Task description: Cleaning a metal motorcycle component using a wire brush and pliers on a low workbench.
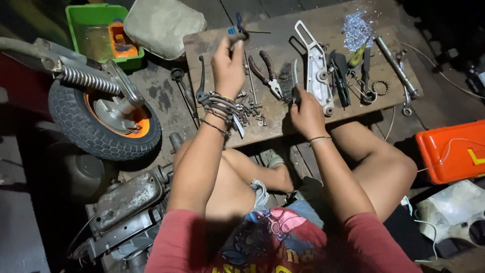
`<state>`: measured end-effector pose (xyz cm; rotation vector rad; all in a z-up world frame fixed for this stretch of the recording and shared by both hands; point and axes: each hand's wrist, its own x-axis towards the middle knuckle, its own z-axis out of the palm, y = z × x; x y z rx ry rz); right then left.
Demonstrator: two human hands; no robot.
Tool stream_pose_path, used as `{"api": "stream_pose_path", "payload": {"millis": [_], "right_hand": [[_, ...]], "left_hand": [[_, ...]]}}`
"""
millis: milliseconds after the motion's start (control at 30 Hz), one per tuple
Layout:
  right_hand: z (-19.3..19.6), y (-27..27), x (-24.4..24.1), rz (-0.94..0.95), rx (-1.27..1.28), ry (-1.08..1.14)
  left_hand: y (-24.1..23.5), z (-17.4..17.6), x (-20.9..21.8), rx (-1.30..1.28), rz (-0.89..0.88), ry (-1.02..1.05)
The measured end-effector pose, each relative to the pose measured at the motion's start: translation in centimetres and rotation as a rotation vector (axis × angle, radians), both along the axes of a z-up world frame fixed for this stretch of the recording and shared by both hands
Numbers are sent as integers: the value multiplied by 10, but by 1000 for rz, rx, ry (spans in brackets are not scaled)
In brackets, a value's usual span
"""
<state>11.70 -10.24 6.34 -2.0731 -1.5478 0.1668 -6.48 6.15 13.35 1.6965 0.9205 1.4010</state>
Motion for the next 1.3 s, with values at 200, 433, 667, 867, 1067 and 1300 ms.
{"api": "stream_pose_path", "payload": {"millis": [200,433,667,867,1067,1300], "right_hand": [[-11,11,-3,-64,-76,-113],[-22,18,21,-44,-292,-355],[-9,45,18,-20,-138,-450],[12,107,-12,47,-74,-555],[-43,141,-6,130,-251,-577],[-57,142,2,122,-38,-565]], "left_hand": [[13,-19,0,-341,-67,-426],[7,-11,1,-317,-57,-385],[-7,2,5,-210,1,-348],[-4,2,6,-233,12,-232],[1,-21,9,-244,-16,-55],[-9,-10,13,-71,-78,87]]}}
